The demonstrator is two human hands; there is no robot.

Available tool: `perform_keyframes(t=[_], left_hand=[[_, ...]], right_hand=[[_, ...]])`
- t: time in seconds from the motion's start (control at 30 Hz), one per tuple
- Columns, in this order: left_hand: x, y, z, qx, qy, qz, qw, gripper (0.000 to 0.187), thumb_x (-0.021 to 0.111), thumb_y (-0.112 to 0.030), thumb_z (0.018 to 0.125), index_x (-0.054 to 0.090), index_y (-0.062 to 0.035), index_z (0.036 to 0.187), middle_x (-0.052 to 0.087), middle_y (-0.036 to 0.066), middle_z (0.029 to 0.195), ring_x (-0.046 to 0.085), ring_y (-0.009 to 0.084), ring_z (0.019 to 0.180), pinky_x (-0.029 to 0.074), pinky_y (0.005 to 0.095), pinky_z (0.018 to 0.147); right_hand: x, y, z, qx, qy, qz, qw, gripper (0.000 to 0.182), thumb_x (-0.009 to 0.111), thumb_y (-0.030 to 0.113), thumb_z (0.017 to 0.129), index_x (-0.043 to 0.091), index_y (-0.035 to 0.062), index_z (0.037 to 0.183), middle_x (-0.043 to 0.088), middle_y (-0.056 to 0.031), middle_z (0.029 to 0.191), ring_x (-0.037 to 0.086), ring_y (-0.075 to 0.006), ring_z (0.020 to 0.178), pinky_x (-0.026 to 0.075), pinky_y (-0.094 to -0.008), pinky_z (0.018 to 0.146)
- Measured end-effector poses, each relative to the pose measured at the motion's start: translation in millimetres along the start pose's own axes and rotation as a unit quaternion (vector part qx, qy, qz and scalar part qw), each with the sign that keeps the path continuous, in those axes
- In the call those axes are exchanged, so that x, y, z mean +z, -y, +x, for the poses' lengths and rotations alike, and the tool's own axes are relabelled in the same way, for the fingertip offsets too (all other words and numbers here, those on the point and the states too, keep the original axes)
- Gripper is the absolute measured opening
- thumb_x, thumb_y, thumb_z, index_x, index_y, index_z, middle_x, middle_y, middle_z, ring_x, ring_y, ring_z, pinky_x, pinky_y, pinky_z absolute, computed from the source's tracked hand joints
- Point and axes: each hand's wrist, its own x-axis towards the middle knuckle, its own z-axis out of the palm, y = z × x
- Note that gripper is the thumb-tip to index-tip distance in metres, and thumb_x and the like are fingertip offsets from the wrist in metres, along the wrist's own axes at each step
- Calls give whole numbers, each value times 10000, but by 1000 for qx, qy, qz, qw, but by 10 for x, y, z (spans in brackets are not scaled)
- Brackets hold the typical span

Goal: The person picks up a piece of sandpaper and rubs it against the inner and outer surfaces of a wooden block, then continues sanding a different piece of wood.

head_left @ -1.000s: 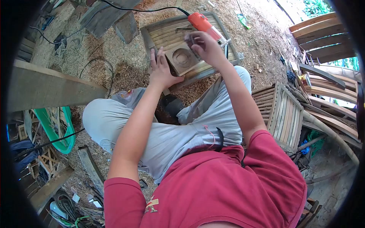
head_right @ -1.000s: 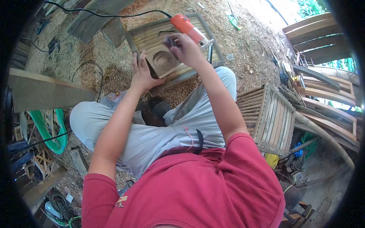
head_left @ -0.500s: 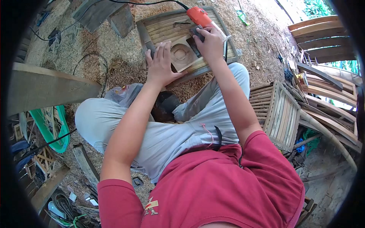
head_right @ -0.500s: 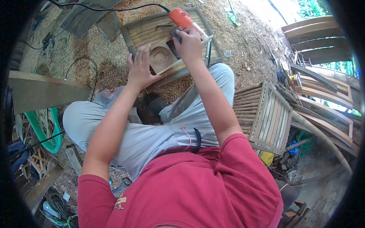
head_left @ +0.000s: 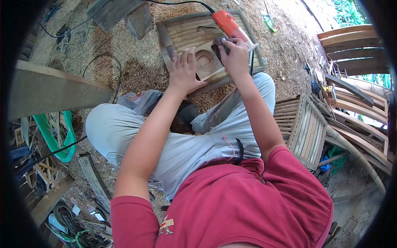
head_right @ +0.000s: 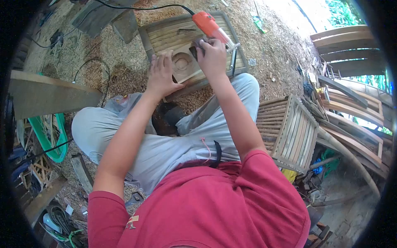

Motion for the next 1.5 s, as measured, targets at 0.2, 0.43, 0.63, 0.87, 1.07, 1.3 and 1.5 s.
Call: perform_keyframes(t=[0.2,0.43,0.63,0.87,1.07,1.3,1.5], left_hand=[[3,-30,10,-4,9,-3,1000,1361,998,-564,633,275,-18,1649,446,195,1580,426,371,1550,201,585,1370],[-145,-138,46,-46,79,43,995,1376,971,-596,663,233,-13,1669,391,196,1637,374,391,1581,175,580,1378],[-107,-153,43,-56,81,33,995,1381,981,-553,661,220,-11,1677,389,216,1623,381,395,1572,184,574,1377],[-38,-113,45,-47,69,14,996,1385,990,-531,662,212,-7,1682,378,227,1628,382,409,1570,250,555,1364],[36,-65,34,-44,55,12,997,1387,987,-547,663,211,-8,1678,388,220,1625,374,407,1574,259,550,1363],[-46,-75,35,-42,43,-14,998,1361,1018,-465,641,227,-36,1663,413,217,1623,396,414,1556,313,545,1334],[-40,-55,16,-28,20,-37,999,1349,1026,-464,621,257,-50,1649,436,211,1612,418,421,1537,340,544,1316]], right_hand=[[188,74,287,0,5,-25,1000,234,825,220,913,862,106,1115,750,-147,1098,693,-372,1053,573,-475,941],[-658,-215,-99,47,161,62,984,301,862,211,883,865,108,1166,767,-161,1157,705,-362,1088,571,-461,981],[-617,-257,-458,61,65,32,996,329,872,183,879,854,85,1192,767,-177,1184,706,-368,1101,563,-454,995],[-552,-3,-701,29,17,45,998,294,816,125,908,837,46,1190,751,-213,1176,694,-404,1099,554,-480,993],[-559,185,-821,-13,5,84,996,272,810,115,923,831,27,1180,748,-224,1160,698,-403,1073,553,-480,969],[-499,176,-827,3,-24,71,997,285,815,103,911,829,41,1189,749,-227,1134,700,-405,1055,559,-472,955],[-528,163,-787,33,-10,76,997,285,820,108,897,824,54,1176,759,-214,1153,698,-396,1102,561,-481,965]])
